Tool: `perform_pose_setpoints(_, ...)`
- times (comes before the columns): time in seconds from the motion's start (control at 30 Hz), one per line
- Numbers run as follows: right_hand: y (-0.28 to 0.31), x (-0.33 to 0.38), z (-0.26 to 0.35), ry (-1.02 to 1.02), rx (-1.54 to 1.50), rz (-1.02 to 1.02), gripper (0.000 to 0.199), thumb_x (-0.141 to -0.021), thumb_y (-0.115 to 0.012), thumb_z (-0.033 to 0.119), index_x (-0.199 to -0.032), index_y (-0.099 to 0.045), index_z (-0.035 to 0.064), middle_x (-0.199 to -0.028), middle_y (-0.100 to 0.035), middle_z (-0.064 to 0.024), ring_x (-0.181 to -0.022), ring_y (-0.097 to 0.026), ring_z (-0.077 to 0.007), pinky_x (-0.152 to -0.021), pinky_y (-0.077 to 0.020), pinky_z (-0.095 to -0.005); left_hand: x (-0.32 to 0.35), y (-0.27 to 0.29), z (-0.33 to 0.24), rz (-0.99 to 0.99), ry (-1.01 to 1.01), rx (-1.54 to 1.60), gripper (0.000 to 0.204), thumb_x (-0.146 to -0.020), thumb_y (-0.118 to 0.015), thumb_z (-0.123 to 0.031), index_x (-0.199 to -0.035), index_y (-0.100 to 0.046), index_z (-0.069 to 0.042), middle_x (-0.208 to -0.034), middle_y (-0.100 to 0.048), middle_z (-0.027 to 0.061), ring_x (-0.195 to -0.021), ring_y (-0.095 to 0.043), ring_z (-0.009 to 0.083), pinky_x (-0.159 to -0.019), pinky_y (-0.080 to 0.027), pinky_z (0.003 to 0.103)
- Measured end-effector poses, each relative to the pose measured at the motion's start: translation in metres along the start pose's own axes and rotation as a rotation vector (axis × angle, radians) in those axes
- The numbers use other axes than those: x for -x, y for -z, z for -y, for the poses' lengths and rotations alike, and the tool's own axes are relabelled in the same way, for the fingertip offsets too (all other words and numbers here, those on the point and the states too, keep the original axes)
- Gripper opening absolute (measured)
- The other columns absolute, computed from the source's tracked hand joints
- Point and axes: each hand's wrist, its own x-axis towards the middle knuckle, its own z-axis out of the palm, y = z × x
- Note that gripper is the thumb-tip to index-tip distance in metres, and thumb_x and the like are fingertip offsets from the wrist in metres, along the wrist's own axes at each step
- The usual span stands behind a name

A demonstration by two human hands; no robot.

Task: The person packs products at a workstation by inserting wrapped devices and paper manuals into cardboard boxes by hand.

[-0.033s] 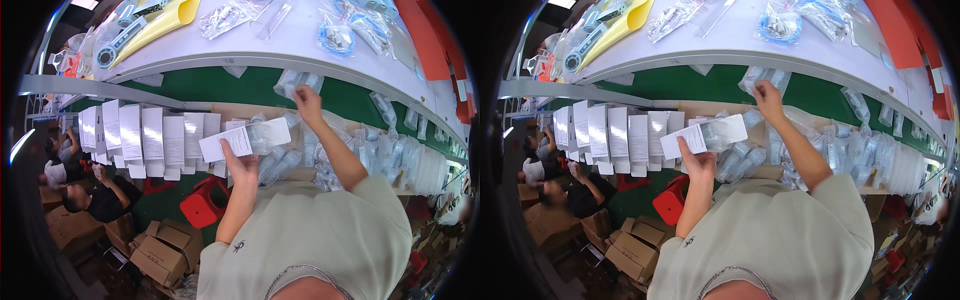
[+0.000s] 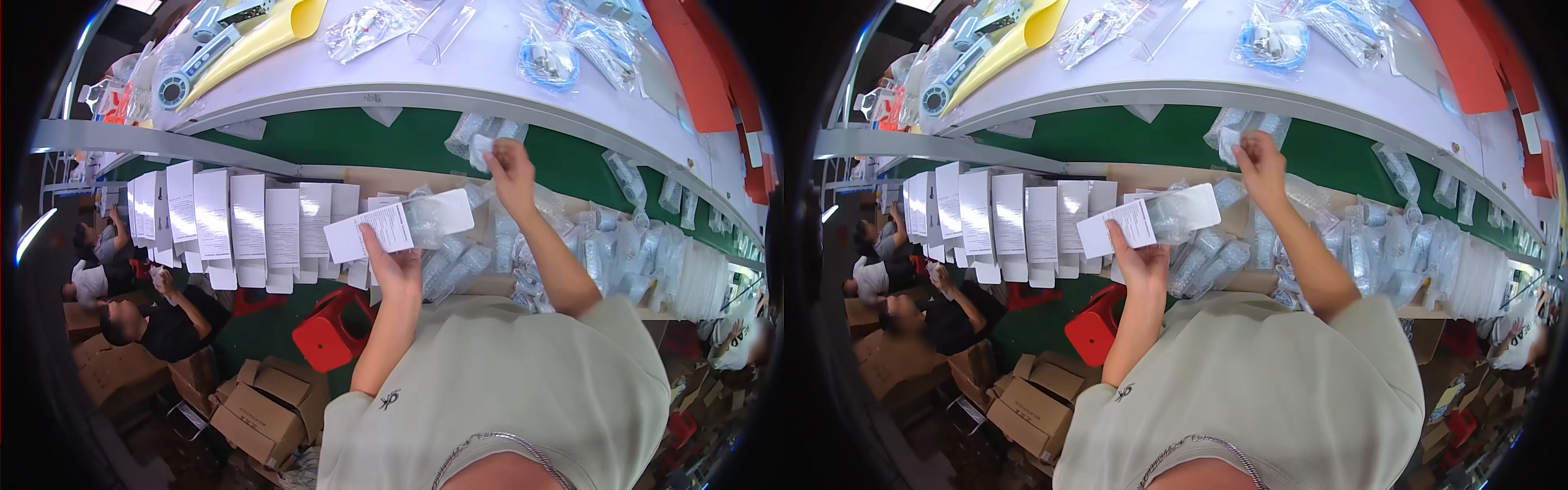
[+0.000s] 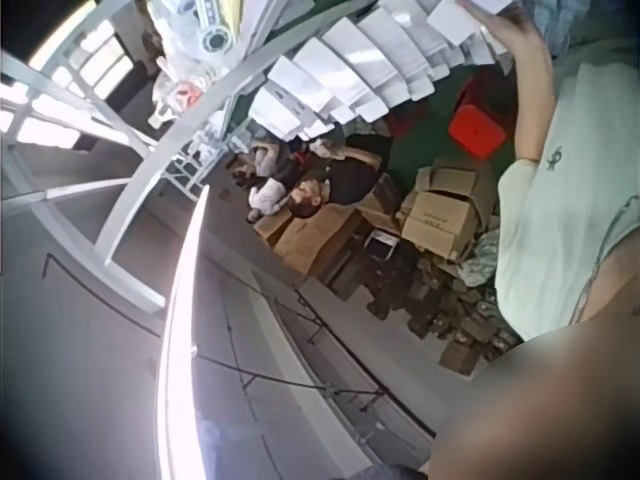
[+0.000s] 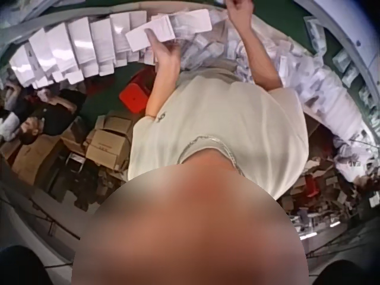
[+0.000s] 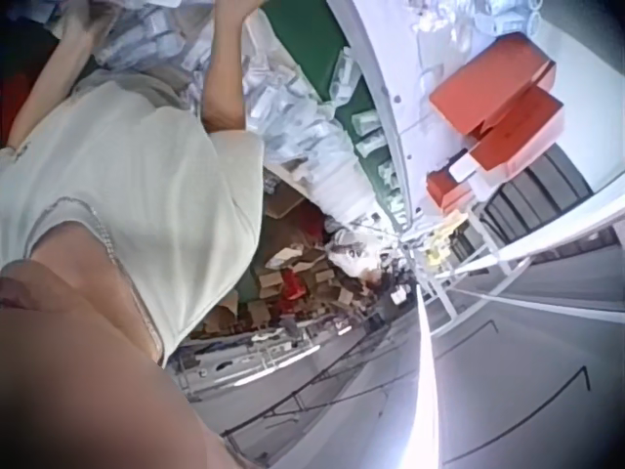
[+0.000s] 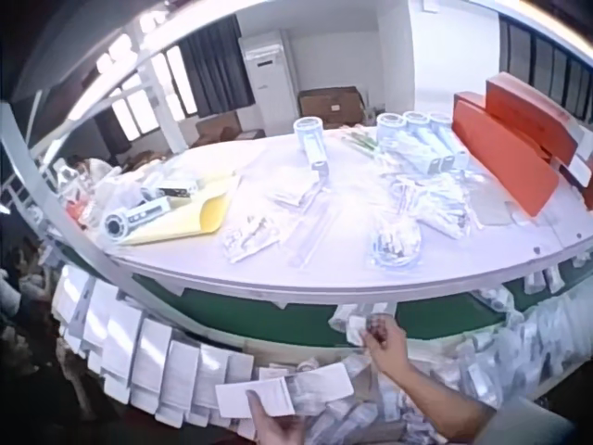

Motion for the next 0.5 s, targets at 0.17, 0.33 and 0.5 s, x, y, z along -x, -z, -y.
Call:
perform_pose_setpoints(0.17, 0.009, 0.066, 0.066, -0.240, -0.496, -0.035, 0.017, -0.089, -0.060, -0.002, -0.105, -0.058, 0.0020, -0.092, -0.061, -0.0029, -0.071, -0.060, -0.0097, -0.064, -0.0506, -0.0258, -0.003, -0.020, 0.035, -0.045, -0.076, -0.143, 0.051, -0.094, -0.054, -0.049, -0.130, -0.047, -0.014, -0.120, -0.060, 0.0023, -0.111, -0.057, 0.0219, -0.095, -0.045, 0.044)
perform_pose_setpoints(0.33, 0.005, 0.088, 0.051, -0.397, -0.474, 0.293, 0.015, -0.089, -0.066, 0.014, -0.095, -0.060, 0.0009, -0.078, -0.059, -0.0031, -0.063, -0.052, -0.0099, -0.057, -0.0455, -0.0278, 0.007, -0.021, 0.074, 0.168, -0.095, -0.239, 0.047, -0.092, -0.059, -0.046, -0.126, -0.049, -0.014, -0.116, -0.060, 0.0020, -0.107, -0.058, 0.0190, -0.090, -0.046, 0.036)
perform_pose_setpoints(0.5, 0.042, 0.054, 0.048, -0.201, 0.223, 0.108, 0.034, -0.087, -0.068, 0.026, -0.068, -0.053, 0.0024, -0.060, -0.049, -0.0052, -0.057, -0.041, -0.0116, -0.051, -0.0341, -0.0325, -0.013, 0.006, 0.068, 0.331, 0.290, -0.881, 0.044, -0.089, -0.065, -0.038, -0.121, -0.054, -0.009, -0.113, -0.061, 0.0078, -0.106, -0.058, 0.0199, -0.090, -0.046, 0.035)
